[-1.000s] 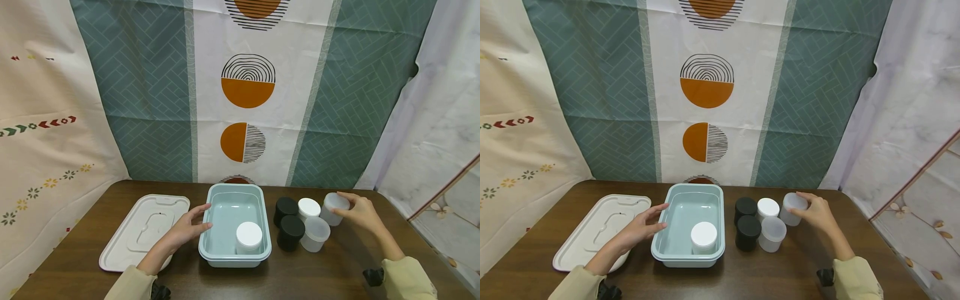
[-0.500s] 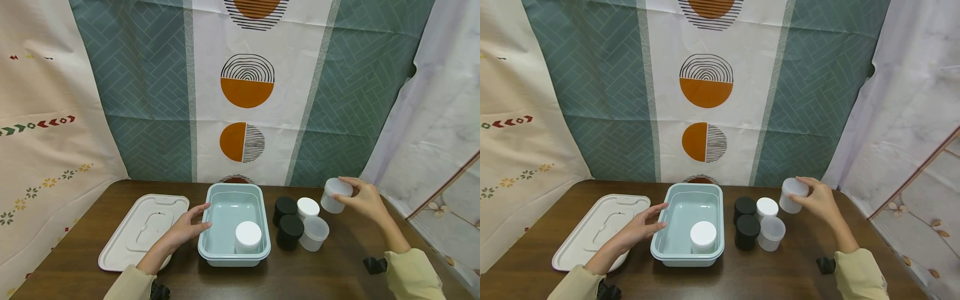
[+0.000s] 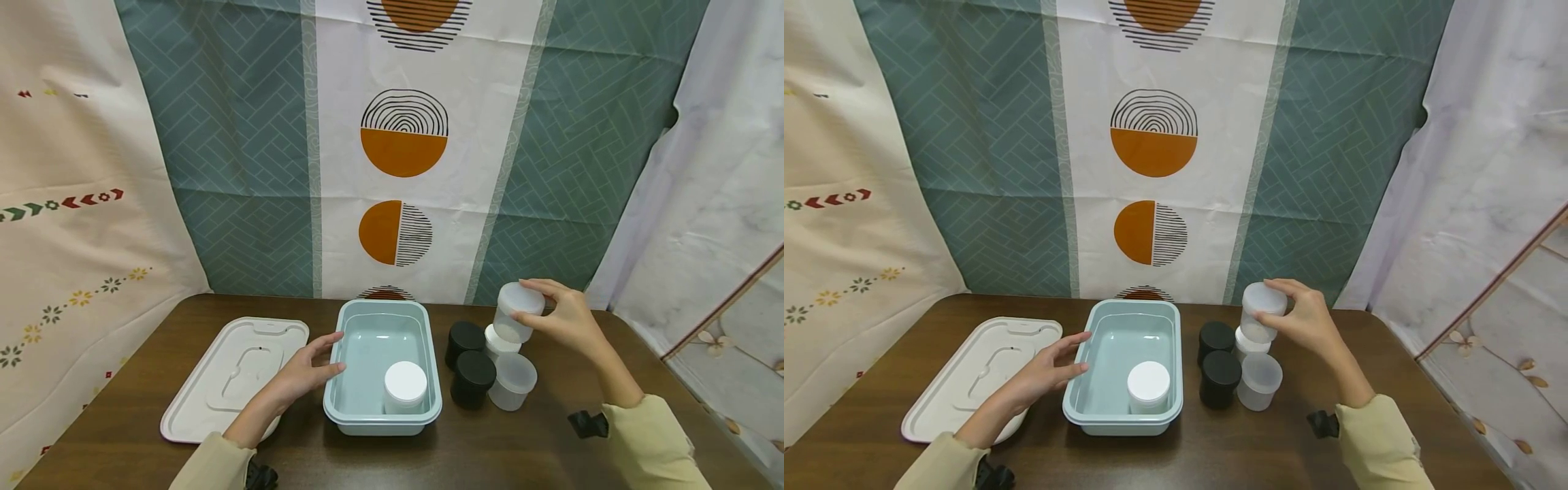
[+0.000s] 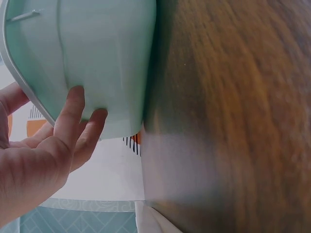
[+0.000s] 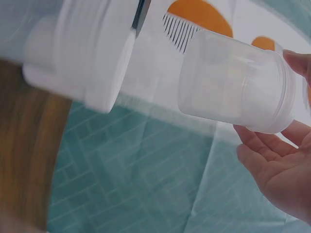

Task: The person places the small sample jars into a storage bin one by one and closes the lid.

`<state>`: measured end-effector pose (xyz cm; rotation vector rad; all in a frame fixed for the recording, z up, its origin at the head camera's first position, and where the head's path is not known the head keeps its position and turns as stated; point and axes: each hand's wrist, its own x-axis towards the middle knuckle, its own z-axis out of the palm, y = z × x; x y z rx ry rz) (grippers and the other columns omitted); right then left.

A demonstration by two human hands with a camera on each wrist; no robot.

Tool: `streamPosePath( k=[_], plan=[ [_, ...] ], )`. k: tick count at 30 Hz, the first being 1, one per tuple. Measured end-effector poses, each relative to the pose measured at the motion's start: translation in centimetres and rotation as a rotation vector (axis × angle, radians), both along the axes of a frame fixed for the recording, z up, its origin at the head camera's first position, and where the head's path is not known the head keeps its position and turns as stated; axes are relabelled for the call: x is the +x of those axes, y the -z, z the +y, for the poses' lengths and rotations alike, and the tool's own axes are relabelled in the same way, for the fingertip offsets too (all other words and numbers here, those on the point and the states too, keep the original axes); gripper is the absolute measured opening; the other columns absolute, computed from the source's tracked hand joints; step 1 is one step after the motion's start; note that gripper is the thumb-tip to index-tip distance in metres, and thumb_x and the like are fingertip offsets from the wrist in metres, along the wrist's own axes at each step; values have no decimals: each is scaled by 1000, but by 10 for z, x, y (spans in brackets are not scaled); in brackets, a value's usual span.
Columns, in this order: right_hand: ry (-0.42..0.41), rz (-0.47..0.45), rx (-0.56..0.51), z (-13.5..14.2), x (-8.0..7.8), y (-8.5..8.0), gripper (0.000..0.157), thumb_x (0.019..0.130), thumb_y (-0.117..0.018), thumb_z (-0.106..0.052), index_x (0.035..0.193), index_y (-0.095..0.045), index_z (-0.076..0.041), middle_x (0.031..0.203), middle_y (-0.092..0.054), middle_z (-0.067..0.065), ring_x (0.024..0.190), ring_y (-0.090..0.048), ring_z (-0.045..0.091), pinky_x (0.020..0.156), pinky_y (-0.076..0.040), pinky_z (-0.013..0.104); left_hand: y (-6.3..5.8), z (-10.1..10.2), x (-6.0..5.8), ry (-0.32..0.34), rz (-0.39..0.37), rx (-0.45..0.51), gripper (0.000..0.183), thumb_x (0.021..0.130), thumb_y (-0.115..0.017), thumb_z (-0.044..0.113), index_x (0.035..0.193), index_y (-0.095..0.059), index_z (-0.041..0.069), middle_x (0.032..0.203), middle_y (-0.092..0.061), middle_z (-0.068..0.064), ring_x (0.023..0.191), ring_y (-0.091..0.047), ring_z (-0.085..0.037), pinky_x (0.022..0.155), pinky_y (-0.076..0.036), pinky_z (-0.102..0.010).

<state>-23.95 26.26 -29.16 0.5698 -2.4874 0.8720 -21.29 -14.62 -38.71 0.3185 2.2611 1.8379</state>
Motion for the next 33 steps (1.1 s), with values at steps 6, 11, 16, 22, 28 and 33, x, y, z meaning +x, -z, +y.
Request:
streamPosePath(
  k=[6,11,16,22,28,33],
  plan=[
    [-85,-8,-21,-27,2,0,50,70,-78,-10,114,-60,6,111,-60,19,95,-58,29,74,-48,19,-2,0,2,7,3,1,61,88,-60,14,140,-30,3,139,-29,-27,118,-45,-40,83,-49,-42],
    [-167,-32,-53,-50,5,3,51,69,-78,-8,114,-59,6,113,-59,18,95,-60,28,76,-51,37,-2,0,2,21,7,-3,61,89,-59,14,140,-29,2,139,-28,-29,118,-45,-40,82,-49,-43],
    [-249,-60,-70,-77,10,3,51,69,-79,-9,114,-60,4,116,-58,18,91,-60,25,70,-52,34,-2,0,2,8,3,-6,61,88,-61,15,140,-31,3,139,-29,-28,117,-46,-39,82,-50,-42],
    [-323,-20,-49,-107,13,3,50,66,-80,-12,111,-63,3,112,-61,16,88,-59,22,72,-52,31,-2,1,2,2,-2,-6,61,88,-61,15,139,-32,4,139,-29,-27,117,-46,-39,84,-48,-43],
    [-403,19,-43,-129,16,4,51,66,-81,-14,111,-63,2,110,-62,14,92,-60,23,70,-52,28,-1,0,2,14,3,-8,61,88,-60,16,140,-30,3,140,-27,-28,117,-45,-40,84,-48,-43],
    [-439,46,-5,-144,18,6,53,67,-81,-19,112,-63,1,111,-62,12,98,-58,24,72,-50,27,-1,0,2,9,2,-6,60,89,-59,13,140,-30,3,140,-27,-29,118,-45,-40,83,-48,-44]
  ],
)
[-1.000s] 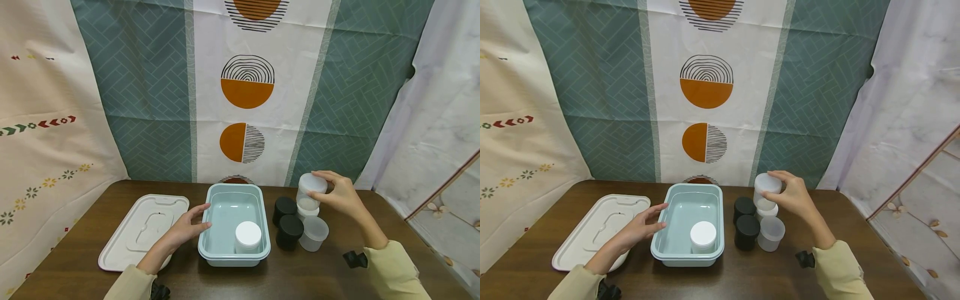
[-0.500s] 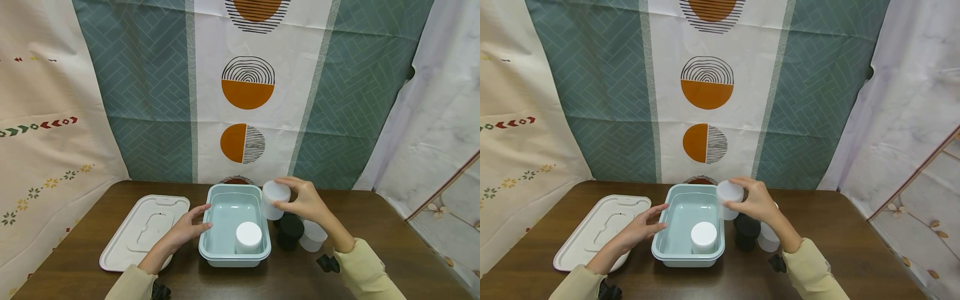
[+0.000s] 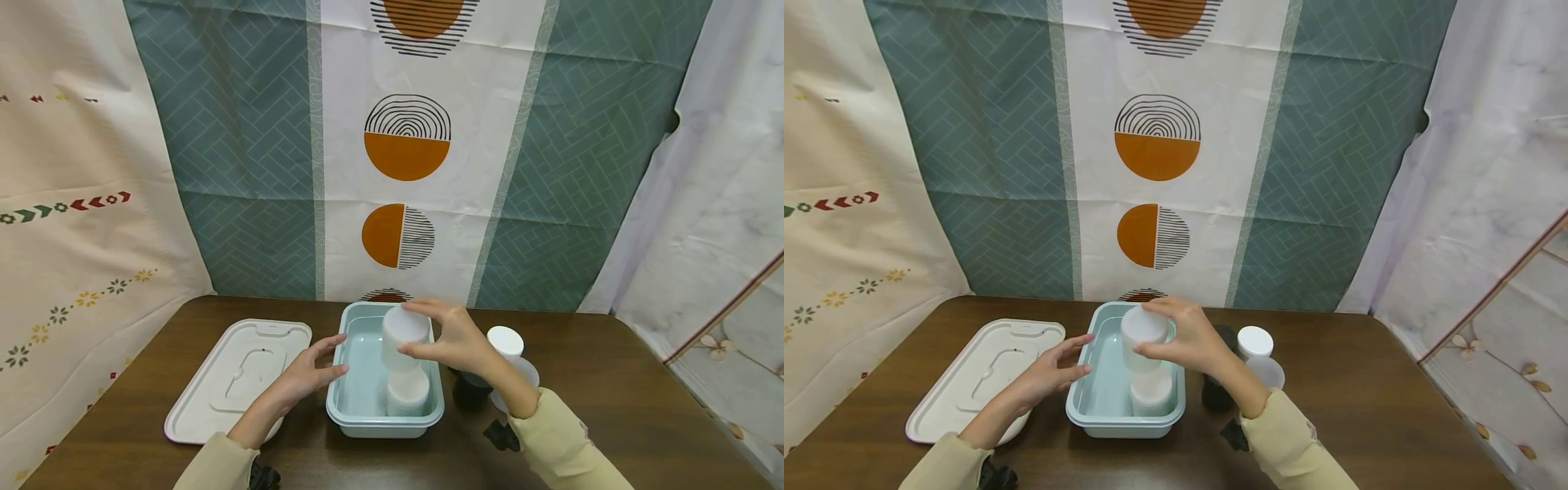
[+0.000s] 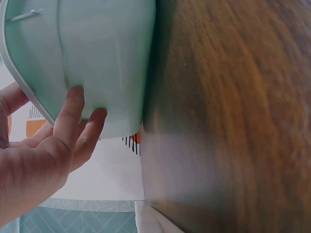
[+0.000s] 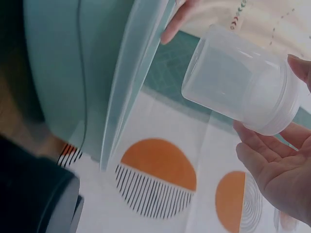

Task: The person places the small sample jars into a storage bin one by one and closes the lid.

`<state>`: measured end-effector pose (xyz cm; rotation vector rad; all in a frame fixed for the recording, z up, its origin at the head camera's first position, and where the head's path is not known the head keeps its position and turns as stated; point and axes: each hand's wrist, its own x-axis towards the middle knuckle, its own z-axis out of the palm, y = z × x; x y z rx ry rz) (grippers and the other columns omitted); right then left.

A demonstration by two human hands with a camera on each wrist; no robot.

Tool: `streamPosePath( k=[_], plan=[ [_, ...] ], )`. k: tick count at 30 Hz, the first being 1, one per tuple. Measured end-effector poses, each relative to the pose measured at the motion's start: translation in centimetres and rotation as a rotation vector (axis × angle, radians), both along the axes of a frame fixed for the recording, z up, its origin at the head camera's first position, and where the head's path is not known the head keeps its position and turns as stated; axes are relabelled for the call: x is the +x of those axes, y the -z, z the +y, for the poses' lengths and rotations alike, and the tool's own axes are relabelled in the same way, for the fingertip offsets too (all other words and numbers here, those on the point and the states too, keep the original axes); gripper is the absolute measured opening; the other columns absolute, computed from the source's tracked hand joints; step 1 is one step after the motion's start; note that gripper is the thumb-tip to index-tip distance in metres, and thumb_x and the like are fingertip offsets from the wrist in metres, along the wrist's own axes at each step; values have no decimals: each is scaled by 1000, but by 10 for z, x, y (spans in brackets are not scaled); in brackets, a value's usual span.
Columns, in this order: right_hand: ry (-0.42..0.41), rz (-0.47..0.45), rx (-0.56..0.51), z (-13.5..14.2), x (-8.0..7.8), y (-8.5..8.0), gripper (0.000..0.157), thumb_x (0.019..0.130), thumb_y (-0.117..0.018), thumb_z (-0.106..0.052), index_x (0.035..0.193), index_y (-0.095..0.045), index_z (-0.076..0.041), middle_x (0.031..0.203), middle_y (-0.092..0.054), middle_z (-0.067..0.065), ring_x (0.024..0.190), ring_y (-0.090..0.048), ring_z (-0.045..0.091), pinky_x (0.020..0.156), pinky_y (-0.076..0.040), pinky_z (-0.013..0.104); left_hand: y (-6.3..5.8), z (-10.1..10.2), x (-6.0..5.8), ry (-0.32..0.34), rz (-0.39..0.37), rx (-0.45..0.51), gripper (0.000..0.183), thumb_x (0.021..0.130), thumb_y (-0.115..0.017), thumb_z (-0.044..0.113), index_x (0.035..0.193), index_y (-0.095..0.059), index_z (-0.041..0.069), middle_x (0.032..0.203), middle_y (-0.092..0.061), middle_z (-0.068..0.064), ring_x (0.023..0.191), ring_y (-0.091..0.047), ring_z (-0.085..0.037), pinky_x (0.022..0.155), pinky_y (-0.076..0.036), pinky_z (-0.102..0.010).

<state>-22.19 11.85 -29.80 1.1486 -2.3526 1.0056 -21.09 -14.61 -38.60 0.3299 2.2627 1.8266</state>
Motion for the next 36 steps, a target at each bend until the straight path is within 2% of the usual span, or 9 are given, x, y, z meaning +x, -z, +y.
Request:
streamPosePath(
  k=[8,15,22,32,36],
  plan=[
    [-61,-58,0,-18,4,3,54,71,-78,-21,117,-60,1,116,-60,12,93,-59,21,67,-52,28,-1,1,0,-17,-12,-3,58,89,-59,13,140,-32,5,140,-29,-27,118,-44,-40,83,-48,-45],
    [-89,-109,17,-30,6,11,55,73,-77,-23,119,-59,0,119,-59,12,103,-56,21,72,-50,23,0,0,0,9,-8,7,62,88,-61,21,140,-30,5,139,-29,-28,119,-44,-40,83,-48,-44],
    [-96,-139,35,-37,3,26,55,72,-78,-23,119,-59,0,120,-58,11,111,-53,22,79,-49,25,1,-1,0,18,-1,10,62,89,-60,21,140,-29,4,139,-29,-28,119,-44,-39,83,-49,-43],
    [-115,-203,55,-43,1,49,58,69,-80,-23,118,-59,0,118,-60,11,102,-57,20,75,-49,21,2,-2,0,17,18,4,59,90,-57,22,139,-30,2,139,-28,-29,116,-47,-39,82,-49,-42],
    [-105,-190,83,-45,1,56,59,67,-81,-23,117,-60,0,116,-61,11,100,-58,19,74,-49,22,3,-1,-1,28,31,19,56,92,-55,18,138,-30,0,138,-28,-30,115,-48,-38,81,-50,-40]
  ],
)
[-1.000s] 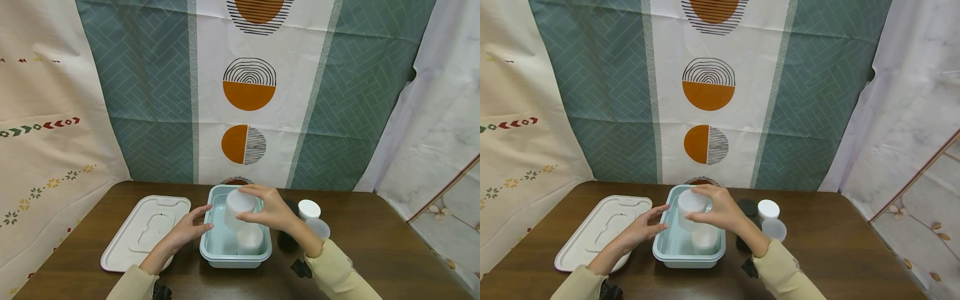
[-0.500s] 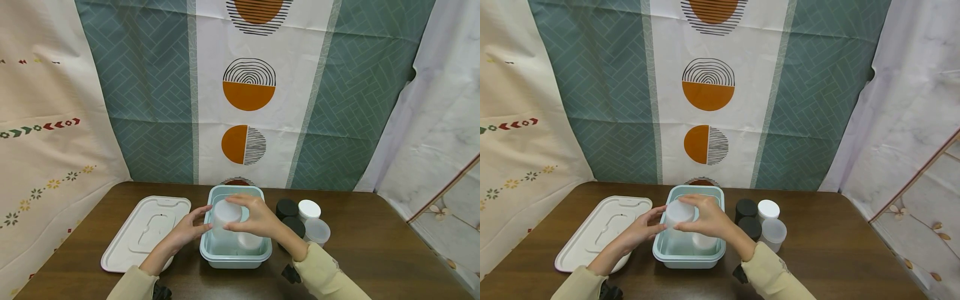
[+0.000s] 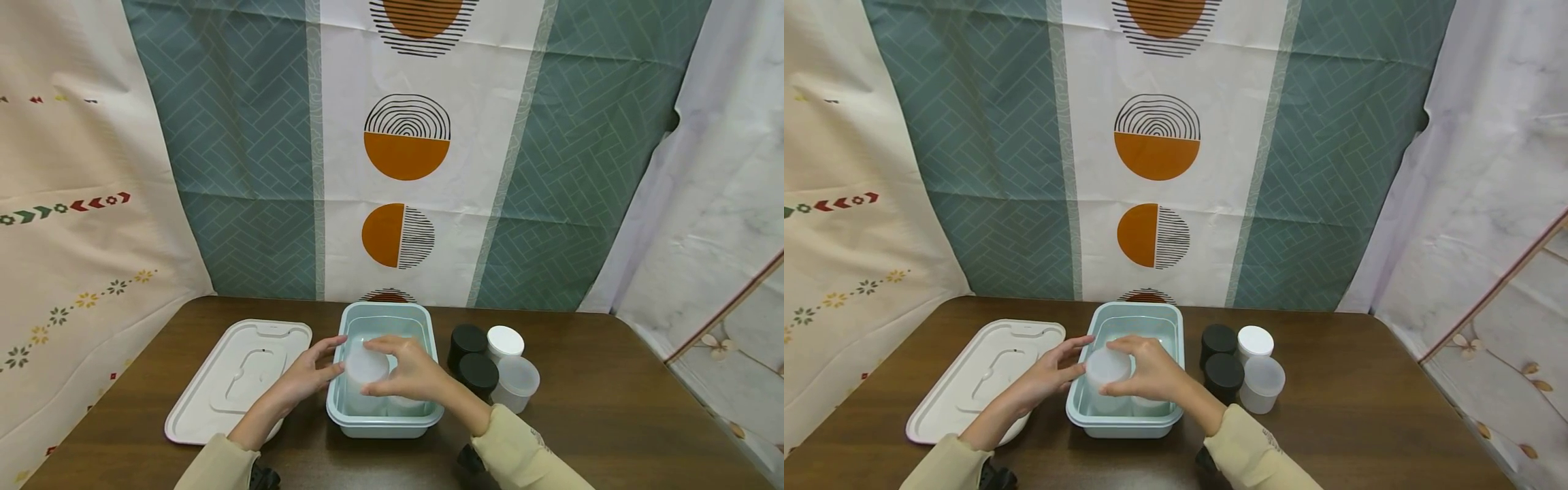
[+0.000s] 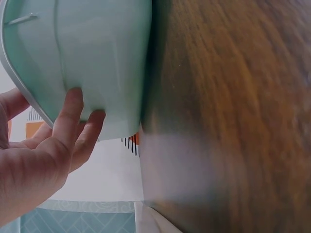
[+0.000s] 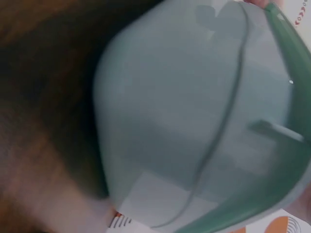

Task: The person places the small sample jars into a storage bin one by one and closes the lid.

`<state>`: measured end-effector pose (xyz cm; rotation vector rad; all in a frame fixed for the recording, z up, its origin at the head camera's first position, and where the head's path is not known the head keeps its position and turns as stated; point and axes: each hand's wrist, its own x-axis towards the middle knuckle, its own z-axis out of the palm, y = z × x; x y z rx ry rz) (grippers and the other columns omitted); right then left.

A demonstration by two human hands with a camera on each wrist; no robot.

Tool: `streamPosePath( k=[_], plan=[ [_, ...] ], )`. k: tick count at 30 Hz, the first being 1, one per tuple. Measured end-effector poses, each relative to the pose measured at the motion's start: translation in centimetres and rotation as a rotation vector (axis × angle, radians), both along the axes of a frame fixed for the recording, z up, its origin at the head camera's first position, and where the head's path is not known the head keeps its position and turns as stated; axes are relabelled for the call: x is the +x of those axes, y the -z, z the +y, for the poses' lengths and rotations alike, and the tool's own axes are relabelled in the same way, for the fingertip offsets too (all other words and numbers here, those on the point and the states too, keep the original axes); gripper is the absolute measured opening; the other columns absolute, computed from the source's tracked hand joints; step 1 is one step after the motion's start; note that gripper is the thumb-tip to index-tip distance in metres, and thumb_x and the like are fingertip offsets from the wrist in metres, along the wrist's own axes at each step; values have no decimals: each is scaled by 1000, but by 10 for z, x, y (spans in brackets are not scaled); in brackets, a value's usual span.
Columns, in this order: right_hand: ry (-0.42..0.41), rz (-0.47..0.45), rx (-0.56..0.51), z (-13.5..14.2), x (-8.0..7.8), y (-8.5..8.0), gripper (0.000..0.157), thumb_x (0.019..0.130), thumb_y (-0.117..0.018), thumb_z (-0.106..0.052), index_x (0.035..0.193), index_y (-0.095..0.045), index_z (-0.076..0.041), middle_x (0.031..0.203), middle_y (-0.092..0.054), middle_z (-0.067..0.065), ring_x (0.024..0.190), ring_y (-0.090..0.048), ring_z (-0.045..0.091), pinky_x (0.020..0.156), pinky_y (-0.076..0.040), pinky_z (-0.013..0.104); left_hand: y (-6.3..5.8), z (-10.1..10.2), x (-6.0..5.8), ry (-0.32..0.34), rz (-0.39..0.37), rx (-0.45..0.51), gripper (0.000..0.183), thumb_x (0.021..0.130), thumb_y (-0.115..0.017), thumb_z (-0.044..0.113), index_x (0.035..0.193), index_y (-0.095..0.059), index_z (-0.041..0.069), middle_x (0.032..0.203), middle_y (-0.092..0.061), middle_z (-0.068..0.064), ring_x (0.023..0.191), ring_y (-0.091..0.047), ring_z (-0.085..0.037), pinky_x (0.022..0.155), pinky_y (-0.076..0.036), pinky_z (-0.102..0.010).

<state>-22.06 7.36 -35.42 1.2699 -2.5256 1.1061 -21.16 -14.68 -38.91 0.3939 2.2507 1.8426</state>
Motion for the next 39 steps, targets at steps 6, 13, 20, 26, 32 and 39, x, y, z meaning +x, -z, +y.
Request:
streamPosePath(
  k=[6,13,20,26,32,39],
  plan=[
    [7,30,54,-3,0,9,59,66,-81,-28,115,-62,-2,114,-62,8,103,-57,17,79,-48,24,0,1,1,-10,17,-11,54,92,-54,18,138,-32,0,137,-30,-30,114,-48,-36,81,-50,-39],
    [-20,47,101,-4,0,15,59,67,-80,-31,115,-62,-2,114,-63,7,106,-57,16,84,-47,24,-1,2,2,-29,14,-18,52,93,-53,20,138,-33,2,138,-31,-29,122,-39,-38,84,-48,-42],
    [-19,52,182,-4,1,19,63,68,-79,-37,117,-61,-2,115,-62,7,109,-55,15,92,-43,29,0,3,2,-35,17,-16,51,93,-53,19,137,-34,2,137,-32,-29,121,-40,-39,84,-48,-42],
    [-24,90,224,-3,1,18,63,67,-80,-35,116,-61,-1,115,-62,7,110,-54,14,103,-31,44,0,4,1,-52,13,-26,51,92,-55,19,136,-35,2,136,-34,-28,120,-41,-39,84,-48,-43],
    [-35,90,236,0,1,16,62,68,-80,-34,117,-60,-1,115,-62,7,110,-55,14,102,-31,46,0,4,1,-54,6,-20,51,92,-55,18,136,-35,2,136,-33,-29,119,-42,-38,83,-49,-42],
    [-23,52,165,15,5,8,66,68,-78,-39,119,-59,-2,118,-60,8,112,-53,19,97,-40,36,-1,4,1,-57,7,-23,52,91,-55,18,136,-35,2,136,-34,-28,121,-40,-39,84,-48,-43]
  ],
)
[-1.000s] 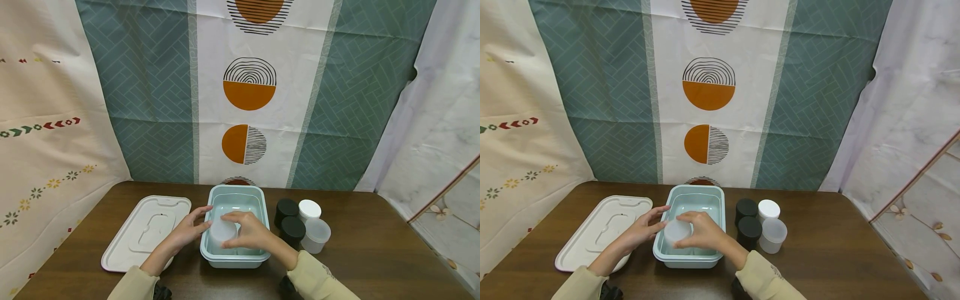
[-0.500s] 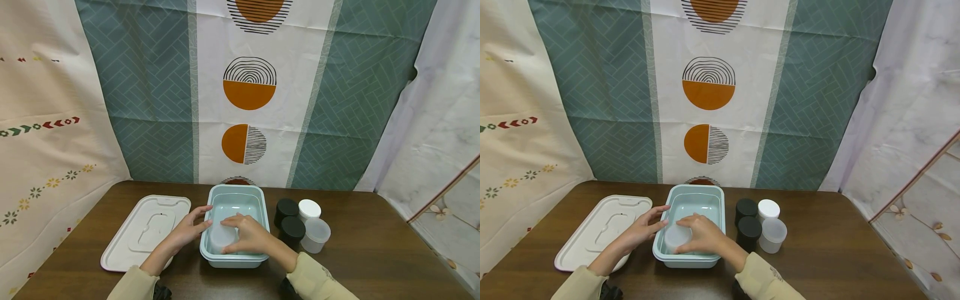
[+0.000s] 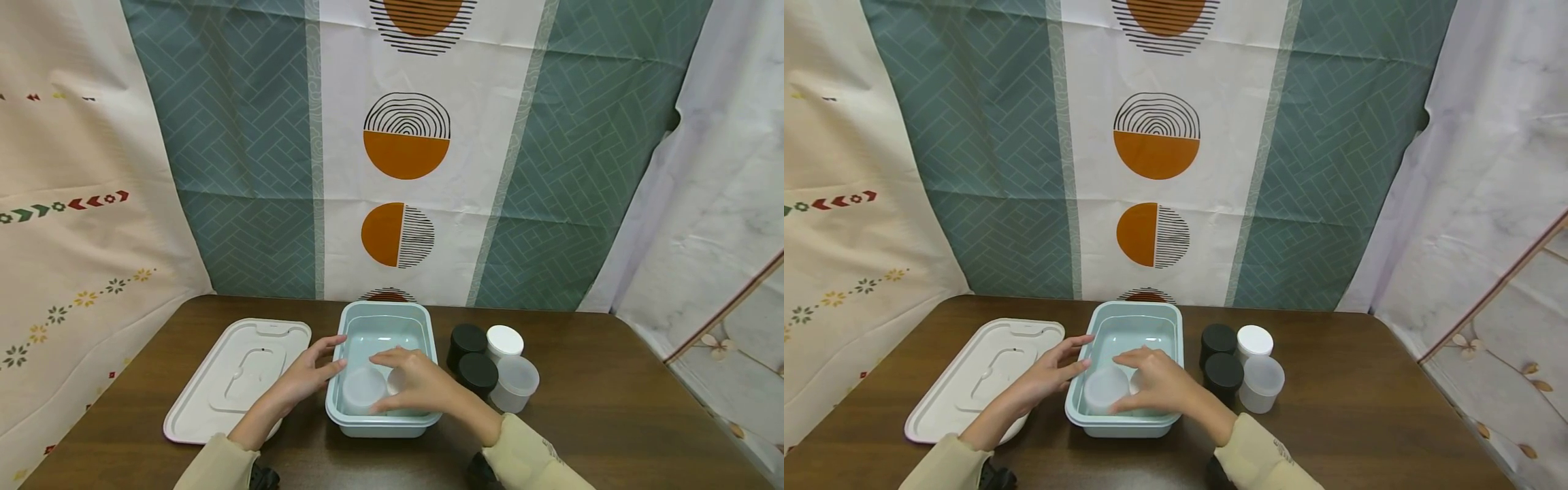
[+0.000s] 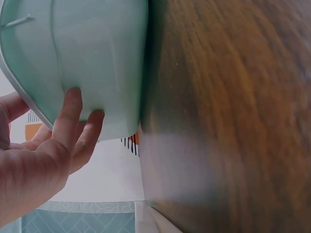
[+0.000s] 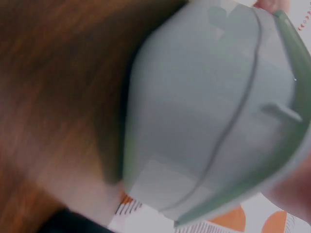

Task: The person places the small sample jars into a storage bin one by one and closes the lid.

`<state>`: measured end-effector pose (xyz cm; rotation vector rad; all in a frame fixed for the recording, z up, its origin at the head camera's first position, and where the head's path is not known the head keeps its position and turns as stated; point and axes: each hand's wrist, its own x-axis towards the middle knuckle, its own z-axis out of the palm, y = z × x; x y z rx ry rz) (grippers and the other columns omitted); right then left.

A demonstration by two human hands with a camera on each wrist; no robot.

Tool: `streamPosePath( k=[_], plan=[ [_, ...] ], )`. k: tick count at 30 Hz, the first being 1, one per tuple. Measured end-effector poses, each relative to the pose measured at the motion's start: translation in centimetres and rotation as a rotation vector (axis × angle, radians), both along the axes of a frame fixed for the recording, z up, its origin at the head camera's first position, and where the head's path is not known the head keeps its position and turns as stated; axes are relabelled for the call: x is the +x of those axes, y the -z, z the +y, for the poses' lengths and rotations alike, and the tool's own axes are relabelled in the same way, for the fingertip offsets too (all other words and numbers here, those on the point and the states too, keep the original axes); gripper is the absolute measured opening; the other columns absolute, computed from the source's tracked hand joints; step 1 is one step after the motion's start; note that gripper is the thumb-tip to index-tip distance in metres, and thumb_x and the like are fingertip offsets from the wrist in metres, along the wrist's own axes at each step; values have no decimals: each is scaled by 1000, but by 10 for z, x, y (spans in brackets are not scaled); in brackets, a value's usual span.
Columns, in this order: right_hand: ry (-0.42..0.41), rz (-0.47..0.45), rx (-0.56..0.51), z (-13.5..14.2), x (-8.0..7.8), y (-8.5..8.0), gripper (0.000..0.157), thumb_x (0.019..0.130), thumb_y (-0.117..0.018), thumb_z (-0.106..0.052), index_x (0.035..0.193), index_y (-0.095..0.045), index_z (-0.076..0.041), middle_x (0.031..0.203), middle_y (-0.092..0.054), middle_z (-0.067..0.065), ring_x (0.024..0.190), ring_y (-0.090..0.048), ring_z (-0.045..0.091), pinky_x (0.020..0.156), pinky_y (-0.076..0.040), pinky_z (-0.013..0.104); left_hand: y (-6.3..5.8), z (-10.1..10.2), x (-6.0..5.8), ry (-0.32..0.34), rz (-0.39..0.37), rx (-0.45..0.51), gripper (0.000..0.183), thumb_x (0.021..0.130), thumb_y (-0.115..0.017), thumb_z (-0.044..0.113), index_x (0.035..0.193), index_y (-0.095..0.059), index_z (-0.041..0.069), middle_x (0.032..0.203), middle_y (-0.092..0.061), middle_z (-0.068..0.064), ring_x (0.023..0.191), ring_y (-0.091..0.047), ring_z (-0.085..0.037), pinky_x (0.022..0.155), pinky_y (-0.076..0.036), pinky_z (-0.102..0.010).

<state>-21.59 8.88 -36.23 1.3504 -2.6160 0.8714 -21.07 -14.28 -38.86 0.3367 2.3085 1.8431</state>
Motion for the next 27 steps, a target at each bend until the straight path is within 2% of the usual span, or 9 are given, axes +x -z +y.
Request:
streamPosePath(
  k=[7,16,21,25,27],
  plan=[
    [12,18,-91,25,1,-11,64,70,-78,-34,119,-58,1,119,-60,11,112,-54,23,92,-44,37,1,1,0,-24,-7,-4,50,91,-57,17,135,-38,4,135,-36,-26,119,-42,-38,82,-49,-43],
    [129,78,-145,66,0,-20,62,67,-81,-27,117,-59,2,116,-61,11,107,-57,26,85,-48,39,-1,1,0,-36,-18,-9,49,91,-56,16,135,-38,6,135,-35,-26,120,-42,-38,82,-49,-44],
    [185,112,-187,90,-1,-20,61,66,-82,-23,117,-59,1,116,-60,10,105,-58,25,83,-49,39,-1,1,0,-32,-18,-9,50,91,-56,16,136,-37,5,136,-35,-26,120,-42,-39,81,-49,-44],
    [245,161,-182,113,-1,-19,61,64,-82,-21,117,-60,1,116,-61,9,106,-57,26,83,-48,38,-1,0,0,-25,-17,-6,50,91,-55,16,136,-36,4,136,-34,-26,120,-41,-38,81,-49,-43],
    [284,177,-176,124,-1,-18,61,64,-83,-21,117,-60,0,116,-61,8,106,-57,25,84,-47,34,-1,0,0,-22,-16,-4,50,91,-56,17,136,-36,4,136,-34,-26,121,-41,-38,82,-49,-43]
  ],
)
